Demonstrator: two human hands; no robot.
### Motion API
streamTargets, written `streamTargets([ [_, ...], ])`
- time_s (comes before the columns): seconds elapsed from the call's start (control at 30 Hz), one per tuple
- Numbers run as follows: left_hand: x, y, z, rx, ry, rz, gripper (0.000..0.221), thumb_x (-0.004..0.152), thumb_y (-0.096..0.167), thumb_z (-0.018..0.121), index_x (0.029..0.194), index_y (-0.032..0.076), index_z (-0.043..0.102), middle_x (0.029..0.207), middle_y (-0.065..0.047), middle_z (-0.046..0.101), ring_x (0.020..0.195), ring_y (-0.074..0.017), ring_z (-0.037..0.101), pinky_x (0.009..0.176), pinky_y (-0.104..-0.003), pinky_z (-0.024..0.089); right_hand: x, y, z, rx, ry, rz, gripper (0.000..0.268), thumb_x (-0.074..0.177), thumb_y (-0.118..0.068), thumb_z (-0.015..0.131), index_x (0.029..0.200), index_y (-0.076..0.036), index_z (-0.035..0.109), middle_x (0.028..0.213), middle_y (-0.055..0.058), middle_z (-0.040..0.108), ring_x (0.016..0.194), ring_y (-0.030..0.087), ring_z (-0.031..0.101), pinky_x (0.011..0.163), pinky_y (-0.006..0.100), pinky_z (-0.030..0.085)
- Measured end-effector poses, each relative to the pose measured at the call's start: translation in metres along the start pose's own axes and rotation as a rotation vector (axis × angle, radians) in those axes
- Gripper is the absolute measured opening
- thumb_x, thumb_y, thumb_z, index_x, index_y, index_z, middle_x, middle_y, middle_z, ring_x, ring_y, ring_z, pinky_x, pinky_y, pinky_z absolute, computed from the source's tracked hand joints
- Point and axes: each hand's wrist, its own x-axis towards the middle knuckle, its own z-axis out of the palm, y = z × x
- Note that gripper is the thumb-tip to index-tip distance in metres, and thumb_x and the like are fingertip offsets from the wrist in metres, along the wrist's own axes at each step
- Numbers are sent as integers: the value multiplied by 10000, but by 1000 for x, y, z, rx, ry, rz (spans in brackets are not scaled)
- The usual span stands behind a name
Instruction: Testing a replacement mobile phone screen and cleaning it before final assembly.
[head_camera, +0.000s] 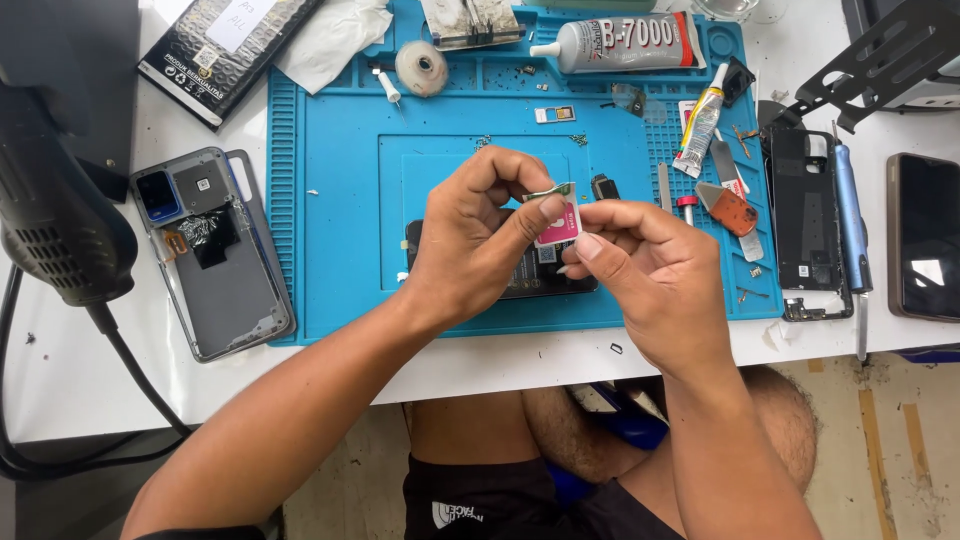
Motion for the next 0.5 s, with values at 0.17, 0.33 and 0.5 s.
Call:
streamTargets([
  [0.17,-1,1,1,-83,-67,65,113,1003,101,684,1047,95,580,1037,-82,636,979,-182,652,854,-265,603,1,-3,1,-54,-31,24,166,983,-105,628,1047,27,705,777,149,697,694,222,718,630,308,671],
  [0.33,2,5,-6,27,-141,-10,162,977,194,715,1037,98,598,978,-43,656,825,-123,620,730,-242,570,3,-4,-9,-170,-47,18,156,1003,-124,614,1006,9,696,740,123,683,600,198,693,578,274,631],
  [0.5,4,4,-9,87,-318,-147,369,1008,66,691,1364,83,594,889,18,561,717,-39,531,627,-205,490,7,-12,-15,-387,-48,82,157,1003,-98,621,888,-28,702,711,84,674,568,148,677,524,245,591],
])
